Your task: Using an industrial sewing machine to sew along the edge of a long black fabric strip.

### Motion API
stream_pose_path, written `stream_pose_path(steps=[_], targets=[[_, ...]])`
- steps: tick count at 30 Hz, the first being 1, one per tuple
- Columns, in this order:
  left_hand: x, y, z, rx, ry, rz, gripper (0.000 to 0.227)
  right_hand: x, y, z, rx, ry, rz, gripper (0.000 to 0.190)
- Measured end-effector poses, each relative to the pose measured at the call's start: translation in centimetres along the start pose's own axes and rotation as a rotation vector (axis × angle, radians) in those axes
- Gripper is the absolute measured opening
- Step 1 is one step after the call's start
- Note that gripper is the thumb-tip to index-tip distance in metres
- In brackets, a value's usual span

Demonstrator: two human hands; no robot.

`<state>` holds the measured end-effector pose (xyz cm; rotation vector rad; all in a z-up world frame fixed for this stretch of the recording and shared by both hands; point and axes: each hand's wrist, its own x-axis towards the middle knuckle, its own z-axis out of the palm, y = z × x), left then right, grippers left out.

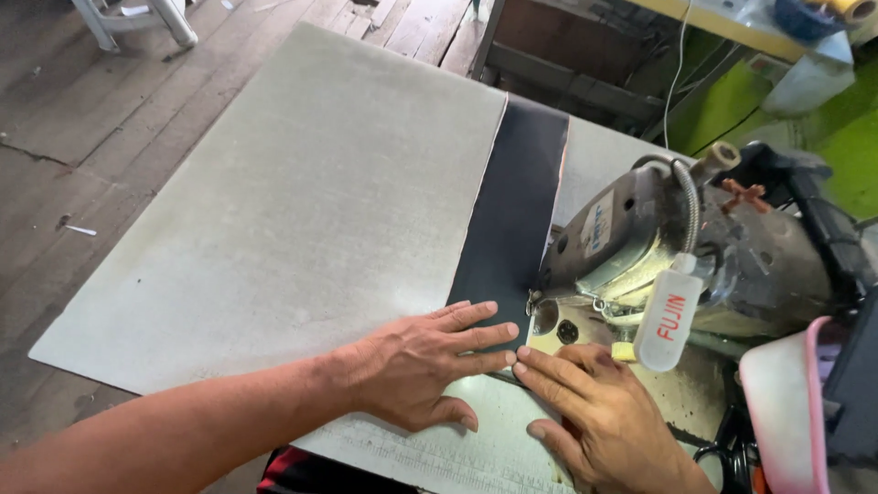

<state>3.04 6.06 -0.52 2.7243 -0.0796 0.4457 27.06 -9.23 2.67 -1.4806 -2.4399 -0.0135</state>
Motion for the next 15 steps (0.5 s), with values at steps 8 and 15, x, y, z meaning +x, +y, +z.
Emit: stream_pose_path(steps=[8, 15], targets=[[0.1, -1.2, -2.6, -0.518, -0.004, -0.102, 0.064, 0.3, 0.4, 0.7, 0.043, 0.095, -0.045, 0.048], [-0.5, -0.7, 0.1, -0.349, 0.024, -0.014, 0.053, -0.4, -0.5, -0.1, 0.073, 0.072, -0.033, 0.05]])
